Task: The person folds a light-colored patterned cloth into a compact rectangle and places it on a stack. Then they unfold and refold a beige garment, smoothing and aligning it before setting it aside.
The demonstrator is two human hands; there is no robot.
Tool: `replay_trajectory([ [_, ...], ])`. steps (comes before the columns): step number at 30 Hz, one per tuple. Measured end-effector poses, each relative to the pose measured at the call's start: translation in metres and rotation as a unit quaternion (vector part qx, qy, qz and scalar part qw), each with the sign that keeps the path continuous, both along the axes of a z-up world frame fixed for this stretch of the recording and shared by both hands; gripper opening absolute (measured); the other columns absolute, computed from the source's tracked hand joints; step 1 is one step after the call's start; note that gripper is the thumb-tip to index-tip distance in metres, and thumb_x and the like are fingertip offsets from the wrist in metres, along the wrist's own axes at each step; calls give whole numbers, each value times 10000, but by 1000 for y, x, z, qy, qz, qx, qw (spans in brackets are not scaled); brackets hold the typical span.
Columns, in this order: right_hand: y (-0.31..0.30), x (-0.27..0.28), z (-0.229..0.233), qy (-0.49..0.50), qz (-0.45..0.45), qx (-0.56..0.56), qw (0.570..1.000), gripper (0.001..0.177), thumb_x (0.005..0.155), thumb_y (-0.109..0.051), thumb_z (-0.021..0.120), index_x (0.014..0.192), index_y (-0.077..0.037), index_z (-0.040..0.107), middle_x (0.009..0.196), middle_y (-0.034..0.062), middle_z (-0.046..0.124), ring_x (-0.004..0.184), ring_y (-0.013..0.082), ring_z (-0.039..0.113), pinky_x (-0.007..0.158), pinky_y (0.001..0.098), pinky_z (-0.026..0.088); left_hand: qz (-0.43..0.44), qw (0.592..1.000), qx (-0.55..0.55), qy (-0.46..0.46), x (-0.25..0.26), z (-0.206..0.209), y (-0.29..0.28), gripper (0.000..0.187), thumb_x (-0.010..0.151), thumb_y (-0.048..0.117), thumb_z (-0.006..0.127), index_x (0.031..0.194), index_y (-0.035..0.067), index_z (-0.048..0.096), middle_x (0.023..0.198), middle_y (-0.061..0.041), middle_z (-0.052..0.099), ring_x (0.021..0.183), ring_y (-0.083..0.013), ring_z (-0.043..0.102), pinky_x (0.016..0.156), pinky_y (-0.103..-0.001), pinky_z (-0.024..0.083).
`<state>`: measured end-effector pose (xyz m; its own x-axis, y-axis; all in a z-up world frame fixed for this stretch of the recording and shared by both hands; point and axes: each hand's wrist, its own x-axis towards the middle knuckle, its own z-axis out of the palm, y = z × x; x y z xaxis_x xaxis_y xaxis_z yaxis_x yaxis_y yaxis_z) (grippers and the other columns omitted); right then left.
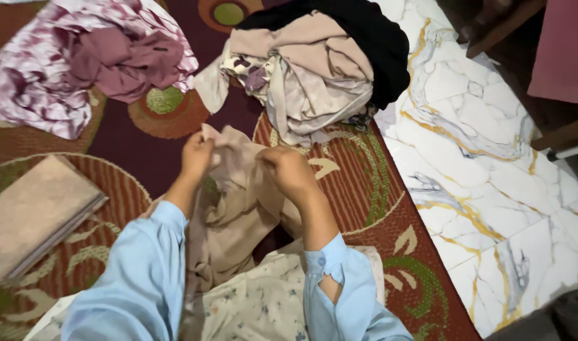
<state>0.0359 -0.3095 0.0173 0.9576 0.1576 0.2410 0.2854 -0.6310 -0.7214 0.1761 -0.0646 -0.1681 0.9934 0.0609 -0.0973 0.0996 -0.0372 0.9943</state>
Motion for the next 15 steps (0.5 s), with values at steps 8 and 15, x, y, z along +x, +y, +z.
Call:
replay_trajectory([
  [8, 57, -33, 27, -144, 257, 135, 946, 262, 888, 67, 646, 1076, -83, 750, 1065, 94, 726, 1054, 263, 685, 969, 367, 537, -163, 979, -104, -58, -126, 127, 5, 251, 1078, 177, 591, 1124, -24, 735, 986, -4, 728, 866, -60, 633, 783, -221, 512],
  [15, 76, -60, 46, -73, 96, 161, 980, 146, 850, -57, 805, 987, -49, 755, 941, 82, 740, 836, 210, 723, 739, 314, 568, -145, 980, -97, -92, -193, 165, 24, 232, 1042, 159, 570, 1167, 18, 706, 1026, 22, 728, 906, -17, 638, 805, -182, 504],
])
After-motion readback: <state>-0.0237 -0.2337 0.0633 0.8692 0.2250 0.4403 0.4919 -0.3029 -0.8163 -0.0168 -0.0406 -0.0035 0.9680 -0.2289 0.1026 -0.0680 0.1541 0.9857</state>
